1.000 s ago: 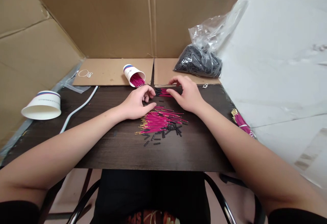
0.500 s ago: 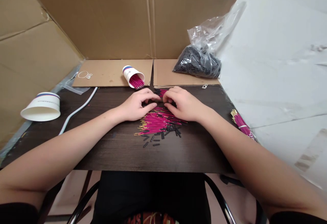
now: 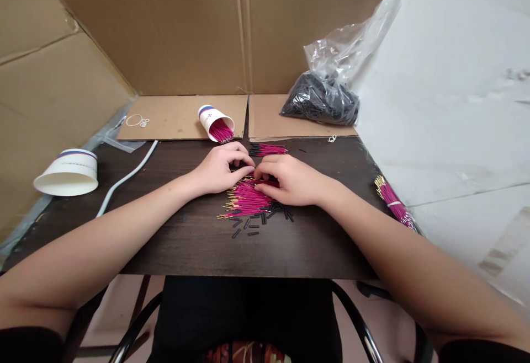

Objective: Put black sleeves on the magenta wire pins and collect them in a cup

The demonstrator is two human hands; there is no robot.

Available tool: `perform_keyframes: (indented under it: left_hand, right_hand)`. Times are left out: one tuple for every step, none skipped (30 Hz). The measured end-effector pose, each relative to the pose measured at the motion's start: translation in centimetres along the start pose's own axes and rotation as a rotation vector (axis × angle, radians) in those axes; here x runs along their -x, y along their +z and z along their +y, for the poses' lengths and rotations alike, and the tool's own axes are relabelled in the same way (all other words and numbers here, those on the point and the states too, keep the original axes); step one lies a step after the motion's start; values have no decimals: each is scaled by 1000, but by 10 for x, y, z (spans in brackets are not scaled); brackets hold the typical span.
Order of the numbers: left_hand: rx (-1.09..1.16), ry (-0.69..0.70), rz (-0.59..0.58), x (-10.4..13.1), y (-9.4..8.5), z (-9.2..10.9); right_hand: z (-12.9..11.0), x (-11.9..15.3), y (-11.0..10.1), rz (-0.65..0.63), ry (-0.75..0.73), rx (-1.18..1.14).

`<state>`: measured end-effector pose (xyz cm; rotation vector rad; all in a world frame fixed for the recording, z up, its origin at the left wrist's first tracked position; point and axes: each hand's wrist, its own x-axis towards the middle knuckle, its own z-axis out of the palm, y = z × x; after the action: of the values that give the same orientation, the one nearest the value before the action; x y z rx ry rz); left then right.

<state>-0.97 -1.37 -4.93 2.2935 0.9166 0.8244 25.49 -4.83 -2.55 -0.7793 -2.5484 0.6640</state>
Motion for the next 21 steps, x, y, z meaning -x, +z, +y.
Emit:
perform_keyframes:
  left_hand:
    - [0,-11,2,0,0,1]
    - [1,-21,2,0,0,1]
    - [4,-30,0,-1,-1,2]
    - [8,-39,-4,-1,-1,2]
    - [11,-48,-8,-1,-1,3]
    - [13,-57,-16,-1,-1,3]
    - [12,-63,-24,-2,-2,3]
    - [8,-66,-33,-2,-2,3]
    - [3,-64,-43,-1,-2,2]
    - [-2,-54,-55,-1,-2,2]
    - [-7,-40,-66,-1,-2,1]
    - [-9,-25,-75,-1,-2,0]
    - [-11,-14,-83,-1,-2,0]
    - [-11,-12,-90,-1,-2,0]
    - [-9,-20,-93,-2,-2,-1]
    - [-3,-41,-90,-2,-2,-1]
    - [7,-70,-85,-3,-2,-1]
    - [21,-102,-76,-3,-2,-1]
    - [38,-131,-63,-4,-1,-2]
    - [56,-154,-50,-4,-1,-2]
    - [73,-167,-41,-4,-1,-2]
  right_hand:
    - [0,0,1,-2,-2,-2]
    - [-1,-1,1,-1,-6,-7]
    - [-1,-1,2,2,-11,-12]
    - [-2,-1,3,6,-15,-16]
    - [-2,-1,3,10,-14,-18]
    - [-3,-2,3,12,-11,-19]
    - [-3,-2,4,14,-6,-18]
    - [-4,-2,4,13,-1,-16]
    - [-4,-2,4,11,3,-14]
    - [-5,-2,4,8,4,-12]
    - [-6,-2,4,6,4,-11]
    - [-6,-2,4,6,2,-14]
    - [-7,-2,4,7,1,-19]
    - [-7,-2,3,12,-1,-27]
    - [-7,-1,3,22,-4,-35]
    - [-7,-1,3,37,-9,-44]
    - [-6,-1,2,58,-13,-52]
    - [-5,-1,2,84,-13,-55]
    - [-3,0,1,117,-8,-55]
    - [-2,0,0,157,3,-49]
    - [1,0,-1,201,19,-37]
